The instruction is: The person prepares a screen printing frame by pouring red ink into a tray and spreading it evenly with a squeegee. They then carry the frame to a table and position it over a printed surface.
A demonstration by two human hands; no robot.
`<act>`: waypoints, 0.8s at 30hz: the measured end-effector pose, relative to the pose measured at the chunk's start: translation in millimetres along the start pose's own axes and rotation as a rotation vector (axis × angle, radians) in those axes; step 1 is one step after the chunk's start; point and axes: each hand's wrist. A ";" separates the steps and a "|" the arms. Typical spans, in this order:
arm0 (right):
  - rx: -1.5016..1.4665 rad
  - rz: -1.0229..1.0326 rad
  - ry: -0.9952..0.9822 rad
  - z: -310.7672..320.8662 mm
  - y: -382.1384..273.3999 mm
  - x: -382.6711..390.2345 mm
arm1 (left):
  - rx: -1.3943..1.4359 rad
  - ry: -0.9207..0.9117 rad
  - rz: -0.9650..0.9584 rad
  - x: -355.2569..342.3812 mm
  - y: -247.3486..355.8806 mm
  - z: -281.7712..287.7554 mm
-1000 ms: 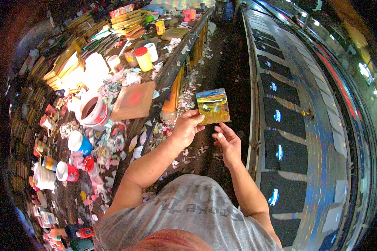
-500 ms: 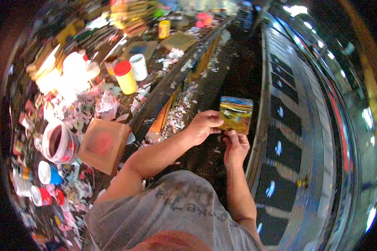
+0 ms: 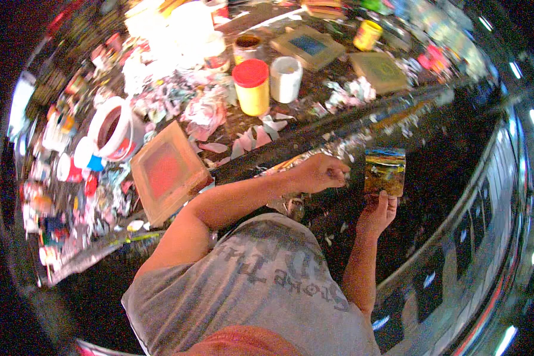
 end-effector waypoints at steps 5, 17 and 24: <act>0.042 -0.131 -0.167 -40.0 25.4 -69.5 | -0.403 0.242 -0.016 31.1 7.9 87.1; 0.259 0.109 -0.793 -113.0 46.0 -122.3 | -1.220 1.031 0.357 44.5 -69.3 273.2; 0.474 0.528 -1.093 -198.6 44.5 -48.2 | -0.871 1.164 0.525 66.7 -52.5 307.8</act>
Point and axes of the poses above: each hand's wrist, its own x-axis away from the middle knuckle, its own z-axis out of the back of the hand, y = z × x, and after that the axes turned 12 degrees about y, right-handed
